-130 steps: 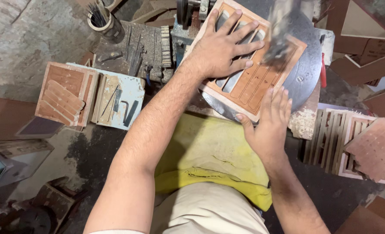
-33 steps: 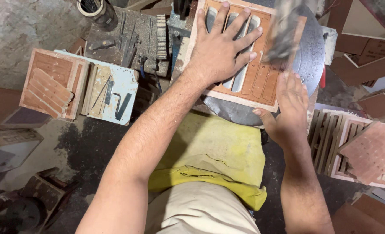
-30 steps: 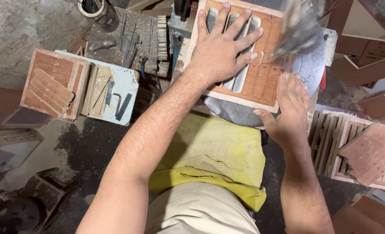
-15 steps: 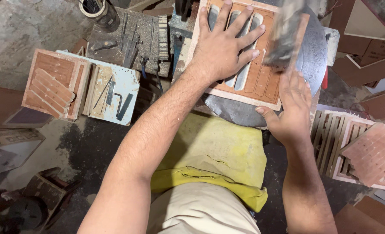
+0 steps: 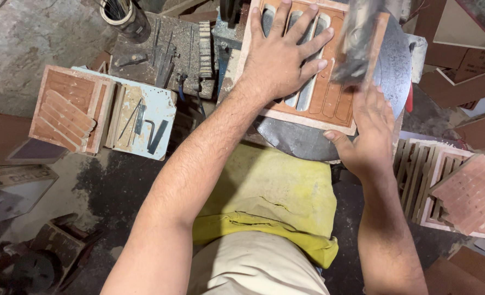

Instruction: The person guides a rectangular wooden frame with pre-cut slots on a scroll saw table, cutting along marked lines to separate slats. They reposition the frame repeatedly, hold pieces steady with both hands, and at one point remove a cut piece and adjust the workpiece before continuing to cut.

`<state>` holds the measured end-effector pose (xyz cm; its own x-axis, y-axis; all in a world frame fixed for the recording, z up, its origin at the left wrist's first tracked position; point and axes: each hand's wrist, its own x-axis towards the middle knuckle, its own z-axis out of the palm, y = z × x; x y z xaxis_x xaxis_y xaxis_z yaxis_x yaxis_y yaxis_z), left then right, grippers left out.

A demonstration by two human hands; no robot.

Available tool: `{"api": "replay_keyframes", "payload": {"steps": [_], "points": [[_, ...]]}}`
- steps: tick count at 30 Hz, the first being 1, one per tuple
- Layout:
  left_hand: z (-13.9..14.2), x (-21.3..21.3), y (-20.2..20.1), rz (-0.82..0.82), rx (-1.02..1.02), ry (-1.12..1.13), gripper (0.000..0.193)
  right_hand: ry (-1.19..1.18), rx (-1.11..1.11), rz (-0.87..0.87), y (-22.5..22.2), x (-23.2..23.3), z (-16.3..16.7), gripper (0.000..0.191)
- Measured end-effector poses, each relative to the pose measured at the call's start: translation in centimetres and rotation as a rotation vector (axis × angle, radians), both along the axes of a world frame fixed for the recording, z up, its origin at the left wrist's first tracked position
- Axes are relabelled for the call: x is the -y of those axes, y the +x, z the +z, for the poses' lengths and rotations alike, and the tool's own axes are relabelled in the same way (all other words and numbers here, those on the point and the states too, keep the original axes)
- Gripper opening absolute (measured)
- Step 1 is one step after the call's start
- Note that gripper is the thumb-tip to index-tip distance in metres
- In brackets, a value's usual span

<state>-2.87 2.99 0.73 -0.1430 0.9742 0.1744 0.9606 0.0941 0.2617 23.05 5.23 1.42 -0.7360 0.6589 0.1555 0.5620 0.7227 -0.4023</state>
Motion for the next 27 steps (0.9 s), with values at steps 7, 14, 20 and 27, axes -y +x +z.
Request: {"api": "replay_keyframes", "payload": {"steps": [7, 14, 20, 27], "points": [[-0.2, -0.3, -0.1, -0.002, 0.007, 0.027, 0.054, -0.006, 0.013, -0.019, -0.4, -0.2, 0.3, 0.102], [-0.3, -0.4, -0.6, -0.024, -0.007, 0.098, 0.052, 0.017, -0.014, -0.026, -0.5, -0.3, 0.0, 0.103], [-0.7, -0.9, -0.6, -0.03, 0.029, 0.133, 0.051, 0.028, -0.031, -0.012, -0.2, -0.8, -0.7, 0.1], [-0.7, -1.2, -0.8, -0.027, -0.006, 0.13, 0.052, 0.036, 0.003, -0.024, -0.5, -1.1, -0.7, 0.092]]}}
